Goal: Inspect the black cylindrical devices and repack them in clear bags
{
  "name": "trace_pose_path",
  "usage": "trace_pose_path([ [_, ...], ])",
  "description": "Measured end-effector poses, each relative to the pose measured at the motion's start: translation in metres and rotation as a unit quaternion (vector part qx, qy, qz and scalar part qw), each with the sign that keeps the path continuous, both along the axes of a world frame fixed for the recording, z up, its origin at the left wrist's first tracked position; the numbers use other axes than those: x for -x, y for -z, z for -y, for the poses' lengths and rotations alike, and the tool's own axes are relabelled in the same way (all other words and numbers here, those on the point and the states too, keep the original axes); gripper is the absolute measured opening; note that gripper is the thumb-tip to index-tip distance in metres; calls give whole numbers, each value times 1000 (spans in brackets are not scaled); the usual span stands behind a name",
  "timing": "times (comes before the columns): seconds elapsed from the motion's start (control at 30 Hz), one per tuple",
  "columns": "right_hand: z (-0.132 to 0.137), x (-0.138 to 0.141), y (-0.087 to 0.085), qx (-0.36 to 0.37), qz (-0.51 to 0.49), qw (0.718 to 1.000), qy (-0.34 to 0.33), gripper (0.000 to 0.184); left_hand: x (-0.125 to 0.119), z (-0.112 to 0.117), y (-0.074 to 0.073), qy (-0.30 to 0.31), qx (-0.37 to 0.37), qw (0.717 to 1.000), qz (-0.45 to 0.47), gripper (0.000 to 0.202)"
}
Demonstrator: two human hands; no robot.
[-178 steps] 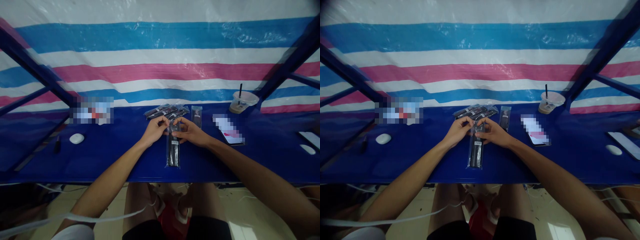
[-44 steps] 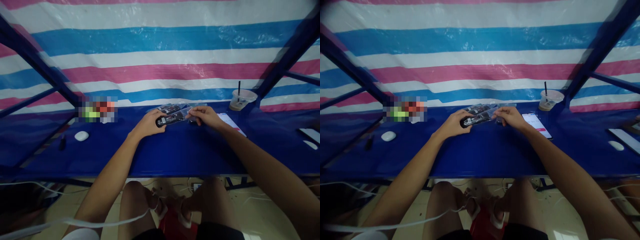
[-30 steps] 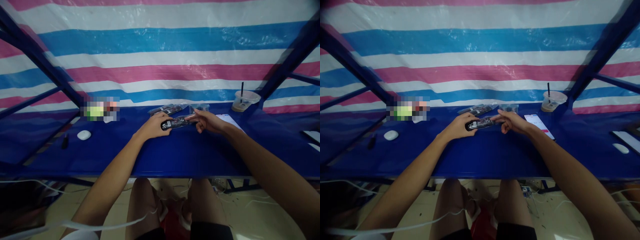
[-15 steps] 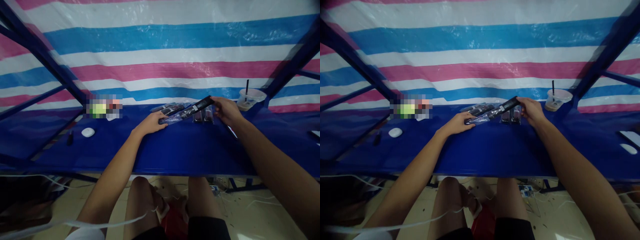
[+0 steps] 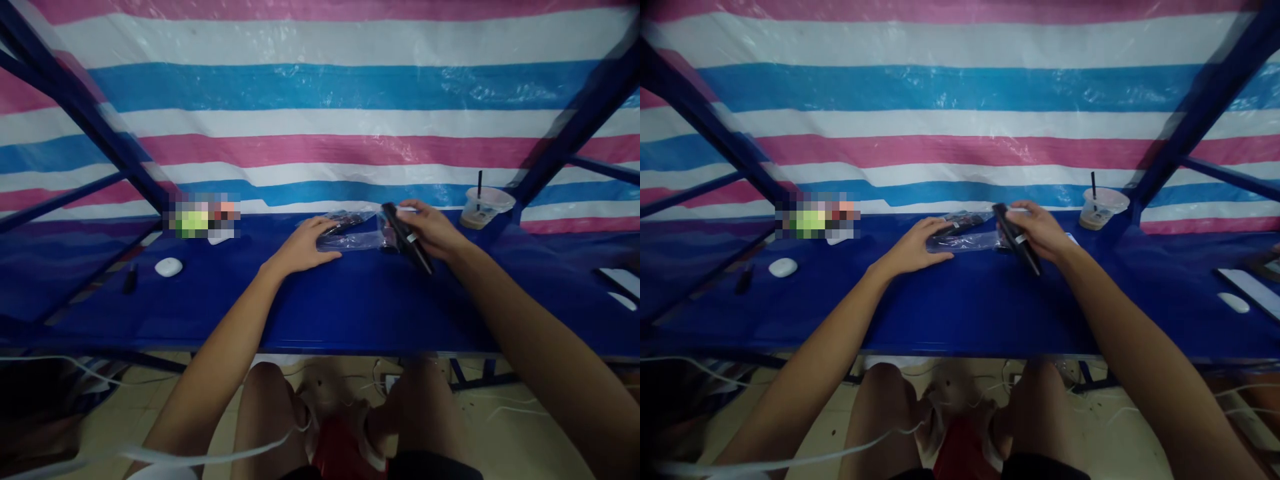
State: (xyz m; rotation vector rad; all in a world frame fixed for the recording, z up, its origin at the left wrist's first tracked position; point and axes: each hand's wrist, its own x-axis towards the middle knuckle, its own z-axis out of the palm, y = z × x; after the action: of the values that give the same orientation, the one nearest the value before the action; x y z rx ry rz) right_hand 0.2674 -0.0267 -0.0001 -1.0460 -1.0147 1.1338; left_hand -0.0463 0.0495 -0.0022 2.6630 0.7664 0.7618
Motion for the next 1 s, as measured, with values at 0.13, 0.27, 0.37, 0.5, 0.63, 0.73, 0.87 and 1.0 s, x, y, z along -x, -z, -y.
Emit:
trace_pose_path([
  [0.13, 15, 39, 5, 34, 111, 982, -147, 42, -20, 21, -2, 101, 36, 991, 78, 72],
  [0.27, 18, 46, 7, 47, 148, 970, -185, 40, -29, 27, -1, 158, 83, 981, 81, 42],
  [0.37, 18, 33, 3, 54, 157, 962, -216, 49, -22, 19, -4, 136, 55, 985, 92, 38],
  [0.5, 15, 16, -1, 84, 138, 972, -170, 39, -1, 1, -11, 54, -16, 994, 96, 39],
  [0.63, 9, 16, 5, 78, 102, 990, -66, 32, 10, -9, -10, 16, -38, 996, 74, 42],
  [0.73, 3, 20, 13, 55, 112, 992, -21, 30, 7, -8, -6, 17, -42, 997, 54, 44],
  [0.87, -1, 22, 20, 24, 123, 992, 9, 29, 5, -7, -4, 8, -56, 998, 31, 48],
  [1.0, 0, 23, 20, 38, 110, 993, 10, 29, 6, -10, -3, 15, -71, 997, 16, 47],
])
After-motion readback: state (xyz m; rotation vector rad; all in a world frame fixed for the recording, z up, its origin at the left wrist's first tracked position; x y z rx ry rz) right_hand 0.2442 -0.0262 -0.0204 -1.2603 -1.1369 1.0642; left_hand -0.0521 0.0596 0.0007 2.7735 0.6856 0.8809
